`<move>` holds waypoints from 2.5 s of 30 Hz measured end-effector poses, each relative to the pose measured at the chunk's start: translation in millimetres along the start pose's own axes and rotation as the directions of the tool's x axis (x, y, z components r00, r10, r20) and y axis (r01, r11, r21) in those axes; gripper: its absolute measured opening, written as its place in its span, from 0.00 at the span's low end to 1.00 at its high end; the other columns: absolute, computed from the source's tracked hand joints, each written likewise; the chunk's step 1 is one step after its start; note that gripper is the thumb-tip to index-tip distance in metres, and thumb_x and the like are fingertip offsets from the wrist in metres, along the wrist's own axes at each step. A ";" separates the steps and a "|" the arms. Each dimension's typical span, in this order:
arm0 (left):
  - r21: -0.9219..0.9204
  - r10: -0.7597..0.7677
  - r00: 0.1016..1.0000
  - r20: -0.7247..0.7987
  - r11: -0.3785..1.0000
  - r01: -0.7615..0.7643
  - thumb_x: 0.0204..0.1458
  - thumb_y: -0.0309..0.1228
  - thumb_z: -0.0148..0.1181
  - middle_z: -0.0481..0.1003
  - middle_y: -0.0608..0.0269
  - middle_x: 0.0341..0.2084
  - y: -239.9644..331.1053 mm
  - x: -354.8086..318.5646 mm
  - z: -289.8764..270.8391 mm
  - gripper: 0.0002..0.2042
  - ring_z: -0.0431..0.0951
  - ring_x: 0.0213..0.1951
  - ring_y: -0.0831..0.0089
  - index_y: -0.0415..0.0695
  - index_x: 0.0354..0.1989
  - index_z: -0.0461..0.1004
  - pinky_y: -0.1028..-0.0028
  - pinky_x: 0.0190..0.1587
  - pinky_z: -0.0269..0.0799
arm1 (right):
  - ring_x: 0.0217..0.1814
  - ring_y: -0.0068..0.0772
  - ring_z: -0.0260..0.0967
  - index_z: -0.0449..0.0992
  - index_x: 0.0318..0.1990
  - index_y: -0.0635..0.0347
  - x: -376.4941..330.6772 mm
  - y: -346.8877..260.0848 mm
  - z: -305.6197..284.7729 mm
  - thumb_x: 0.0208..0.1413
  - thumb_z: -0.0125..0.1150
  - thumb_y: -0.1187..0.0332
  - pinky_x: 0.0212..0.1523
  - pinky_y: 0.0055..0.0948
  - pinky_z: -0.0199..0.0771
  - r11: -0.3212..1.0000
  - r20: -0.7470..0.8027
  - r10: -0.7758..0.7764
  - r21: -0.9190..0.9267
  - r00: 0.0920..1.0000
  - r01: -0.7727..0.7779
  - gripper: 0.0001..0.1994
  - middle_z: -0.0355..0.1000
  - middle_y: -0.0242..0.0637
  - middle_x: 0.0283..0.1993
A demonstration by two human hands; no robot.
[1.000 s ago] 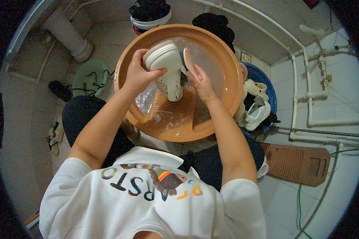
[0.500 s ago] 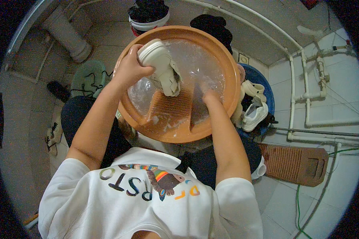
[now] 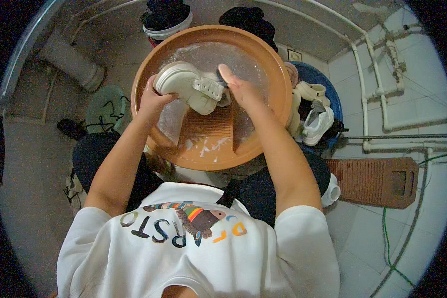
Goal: The person scrubs a white sneaker with a brush in a basin of soapy water. They repeatedly dip the shoe and brush into the water, scrubbing the upper, sole, and sides of the shoe. The person handles the shoe and brush with both hands throughout the process.
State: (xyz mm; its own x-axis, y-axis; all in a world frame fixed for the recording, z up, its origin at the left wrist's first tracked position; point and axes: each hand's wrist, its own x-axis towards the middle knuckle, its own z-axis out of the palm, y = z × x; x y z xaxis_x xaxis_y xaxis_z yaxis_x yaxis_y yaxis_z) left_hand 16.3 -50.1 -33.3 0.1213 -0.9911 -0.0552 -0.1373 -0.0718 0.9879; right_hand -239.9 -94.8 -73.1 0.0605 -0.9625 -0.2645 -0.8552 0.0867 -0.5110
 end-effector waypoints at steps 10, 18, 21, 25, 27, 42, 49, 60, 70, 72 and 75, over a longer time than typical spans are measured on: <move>0.148 0.198 0.979 0.051 0.968 -0.204 0.27 0.24 0.71 0.68 0.57 0.43 -21.9 7.1 -20.7 0.38 0.71 0.44 0.66 0.39 0.51 0.57 0.71 0.51 0.67 | 0.50 0.47 0.67 0.71 0.48 0.56 24.7 67.1 35.3 0.54 0.47 0.60 0.50 0.40 0.65 0.930 -0.042 0.215 -0.297 0.976 -0.218 0.17 0.68 0.48 0.49; 0.228 0.136 0.985 0.109 0.961 -0.158 0.27 0.27 0.68 0.71 0.55 0.39 -42.5 14.8 -25.4 0.33 0.72 0.41 0.66 0.39 0.48 0.64 0.71 0.43 0.68 | 0.46 0.49 0.68 0.71 0.50 0.40 -36.8 -70.6 8.7 0.52 0.49 0.49 0.47 0.36 0.66 0.976 -0.033 -0.181 0.119 0.983 0.184 0.19 0.71 0.47 0.43; 0.333 0.074 0.991 0.107 0.937 -0.106 0.27 0.28 0.68 0.71 0.54 0.38 -31.9 8.0 -25.5 0.32 0.73 0.41 0.65 0.39 0.48 0.64 0.70 0.43 0.68 | 0.44 0.48 0.69 0.67 0.53 0.39 -35.7 -69.1 8.9 0.53 0.46 0.48 0.46 0.39 0.67 0.941 -0.038 -0.334 0.043 0.942 0.335 0.21 0.71 0.47 0.42; 0.514 0.118 0.982 0.150 0.839 -0.179 0.26 0.28 0.68 0.72 0.52 0.37 -44.8 11.5 -29.0 0.31 0.73 0.40 0.64 0.39 0.46 0.65 0.70 0.42 0.69 | 0.41 0.48 0.70 0.67 0.54 0.38 7.2 -2.0 16.6 0.55 0.43 0.50 0.42 0.41 0.69 0.990 -0.058 -0.140 0.010 0.988 0.141 0.20 0.72 0.46 0.41; 0.531 0.067 0.989 0.132 0.838 -0.128 0.26 0.28 0.68 0.73 0.50 0.36 -30.5 5.9 -28.4 0.31 0.74 0.39 0.61 0.40 0.46 0.65 0.69 0.43 0.68 | 0.40 0.47 0.71 0.66 0.54 0.37 -17.4 -40.9 3.5 0.56 0.42 0.50 0.41 0.39 0.70 0.979 -0.001 -0.163 -0.125 0.987 0.162 0.20 0.72 0.46 0.41; 0.757 -0.140 0.984 0.110 0.653 0.008 0.27 0.30 0.68 0.73 0.45 0.38 -30.9 11.4 -32.9 0.33 0.73 0.43 0.55 0.37 0.47 0.63 0.67 0.45 0.67 | 0.47 0.51 0.67 0.67 0.53 0.46 21.7 63.6 37.9 0.54 0.46 0.54 0.47 0.42 0.65 0.944 -0.108 0.266 -0.170 0.958 -0.282 0.19 0.70 0.49 0.45; 0.757 -0.050 0.987 0.154 0.647 -0.085 0.28 0.29 0.67 0.73 0.47 0.39 -33.1 6.3 -26.4 0.32 0.73 0.44 0.54 0.39 0.48 0.64 0.66 0.45 0.67 | 0.46 0.55 0.67 0.67 0.52 0.47 -1.2 2.3 19.1 0.55 0.44 0.53 0.45 0.42 0.65 0.999 -0.156 0.025 0.033 0.987 -0.020 0.20 0.71 0.51 0.41; 0.790 0.096 0.974 0.206 0.571 -0.224 0.31 0.29 0.66 0.74 0.48 0.37 -27.7 -3.9 -15.8 0.30 0.74 0.40 0.54 0.41 0.48 0.65 0.65 0.42 0.68 | 0.50 0.53 0.65 0.71 0.47 0.53 14.3 12.1 5.0 0.53 0.46 0.51 0.50 0.42 0.63 0.979 -0.106 0.200 0.057 0.974 -0.195 0.20 0.69 0.51 0.45; 0.658 -0.060 0.984 0.166 0.750 -0.065 0.28 0.30 0.66 0.73 0.45 0.37 -38.5 5.4 -21.0 0.31 0.74 0.41 0.58 0.35 0.47 0.64 0.68 0.44 0.68 | 0.48 0.52 0.66 0.70 0.48 0.49 23.4 41.7 39.7 0.54 0.44 0.48 0.47 0.40 0.65 0.992 -0.156 0.096 0.097 0.983 -0.082 0.21 0.69 0.50 0.45; 0.651 -0.096 0.988 0.119 0.759 -0.005 0.28 0.30 0.66 0.73 0.46 0.37 -34.1 6.7 -18.3 0.31 0.75 0.41 0.58 0.34 0.46 0.65 0.68 0.44 0.67 | 0.48 0.53 0.66 0.70 0.49 0.48 3.8 6.8 18.5 0.54 0.42 0.48 0.48 0.41 0.65 0.989 -0.135 0.034 0.146 0.990 -0.014 0.21 0.69 0.51 0.45; 0.588 -0.058 0.982 0.178 0.807 -0.058 0.27 0.31 0.66 0.74 0.46 0.36 -39.5 11.8 -21.0 0.31 0.75 0.40 0.57 0.34 0.45 0.65 0.69 0.44 0.67 | 0.47 0.56 0.66 0.70 0.49 0.44 -14.8 -17.3 13.6 0.53 0.40 0.46 0.48 0.45 0.64 0.981 -0.084 -0.176 0.067 0.981 0.182 0.22 0.69 0.52 0.45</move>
State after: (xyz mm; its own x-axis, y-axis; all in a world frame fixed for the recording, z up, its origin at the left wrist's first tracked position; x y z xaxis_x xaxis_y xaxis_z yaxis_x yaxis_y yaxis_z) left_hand 43.8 -56.6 -69.9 -0.0475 -0.9893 -0.1377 -0.6958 -0.0661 0.7152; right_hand -219.0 -78.5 -71.4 0.1665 -0.9809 -0.1008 -0.7937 -0.0727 -0.6039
